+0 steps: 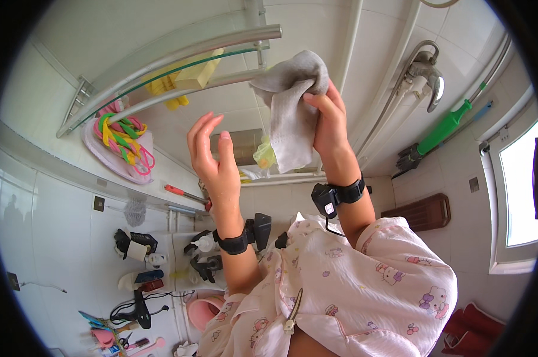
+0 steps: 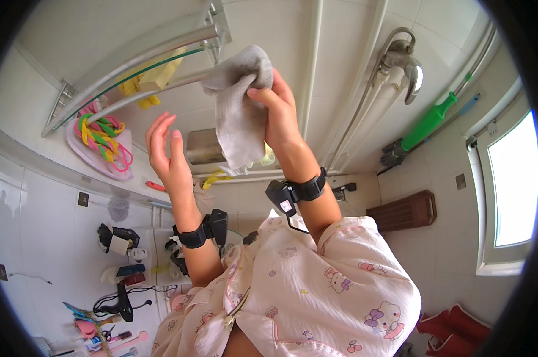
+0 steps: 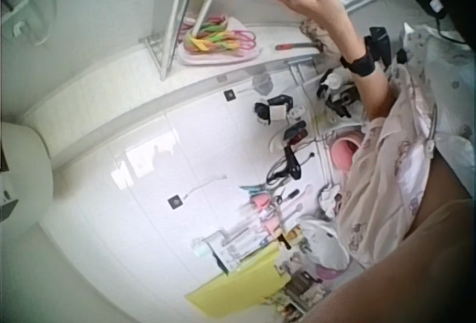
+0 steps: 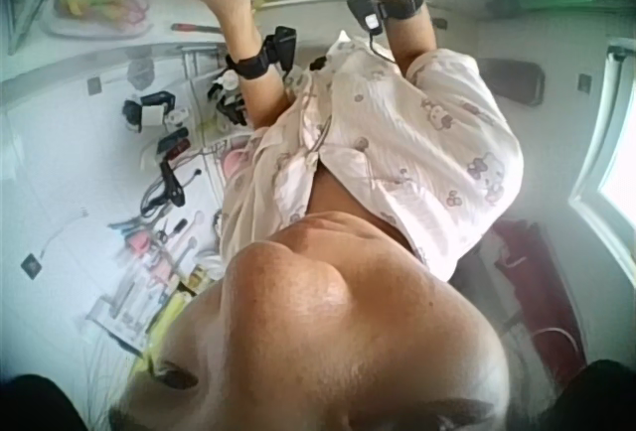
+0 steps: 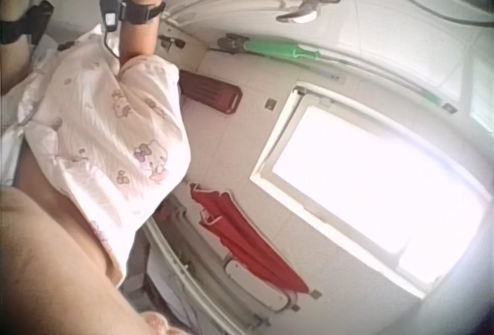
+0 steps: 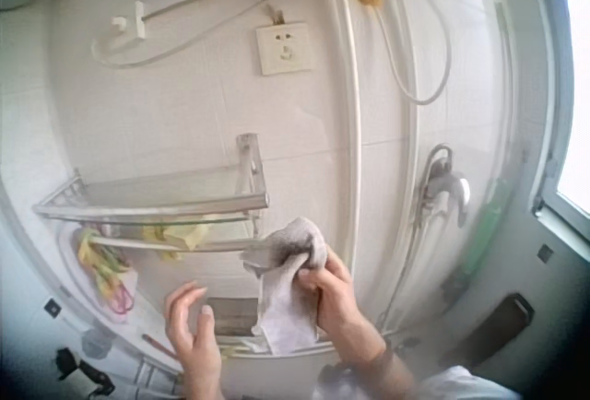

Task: The person wipes a metal towel rack and a glass shelf with a cloth, then applies liquid from a bottle to the cloth and continues wiping the rack.

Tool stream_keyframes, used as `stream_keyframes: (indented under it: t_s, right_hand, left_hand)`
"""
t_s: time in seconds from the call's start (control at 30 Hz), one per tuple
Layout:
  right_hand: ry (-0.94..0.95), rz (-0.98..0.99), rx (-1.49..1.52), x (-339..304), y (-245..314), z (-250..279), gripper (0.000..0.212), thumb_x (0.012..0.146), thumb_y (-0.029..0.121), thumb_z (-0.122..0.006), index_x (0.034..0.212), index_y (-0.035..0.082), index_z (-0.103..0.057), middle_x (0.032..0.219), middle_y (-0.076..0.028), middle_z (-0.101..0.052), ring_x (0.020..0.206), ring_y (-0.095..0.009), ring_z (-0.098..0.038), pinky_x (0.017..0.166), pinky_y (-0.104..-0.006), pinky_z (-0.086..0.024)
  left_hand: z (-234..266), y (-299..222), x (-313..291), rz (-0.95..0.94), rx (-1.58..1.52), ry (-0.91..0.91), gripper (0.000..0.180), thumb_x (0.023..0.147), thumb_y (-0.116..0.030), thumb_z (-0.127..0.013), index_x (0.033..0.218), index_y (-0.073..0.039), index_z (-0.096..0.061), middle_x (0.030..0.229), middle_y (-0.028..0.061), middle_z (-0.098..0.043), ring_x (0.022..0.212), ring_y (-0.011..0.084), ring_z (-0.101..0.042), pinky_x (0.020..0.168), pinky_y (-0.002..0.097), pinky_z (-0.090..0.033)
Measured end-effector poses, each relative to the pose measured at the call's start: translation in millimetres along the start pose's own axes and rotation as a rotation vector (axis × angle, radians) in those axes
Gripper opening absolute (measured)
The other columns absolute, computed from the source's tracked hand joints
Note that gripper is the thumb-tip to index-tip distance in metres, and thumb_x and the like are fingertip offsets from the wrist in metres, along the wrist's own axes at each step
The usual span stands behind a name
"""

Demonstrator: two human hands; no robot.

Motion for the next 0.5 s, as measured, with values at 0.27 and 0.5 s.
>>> stream_keyframes:
  t_s: [0.27,0.5]
  right_hand:
    - [-0.017,-0.088,0.140,-3.6,11.5,7.5,0.038,0.091,0.026,-0.052,0.122,0.004,-0.052,0.109,-0.008,-0.061,0.099,-0.017,-0.059,0.086,-0.0296,-0.048]
    - [0.133,0.599,-0.728,39.6,14.1,-22.3,0.030,0.087,0.012,-0.058,0.114,-0.002,-0.057,0.120,-0.013,-0.053,0.107,-0.024,-0.053,0.088,-0.0331,-0.045]
  left_hand:
    - [-9.7,3.6,-3.5,0.031,-0.092,0.065,0.022,0.085,-0.010,-0.056,0.106,-0.003,-0.060,0.116,0.0115,-0.057,0.111,0.0279,-0.051,0.095,0.0387,-0.039]
    - [-18.7,4.4,57.4,-0.445,0.410,-0.035,0.046,0.081,-0.015,-0.062,0.124,-0.006,-0.050,0.127,0.0108,-0.050,0.120,0.0319,-0.045,0.103,0.0488,-0.030]
Point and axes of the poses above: each hand's wrist, its own x-axis towards the middle knuckle, its own z-axis out of the back of the hand, y = z × x, the point moved 2 cm from there along x, towards the middle knuckle
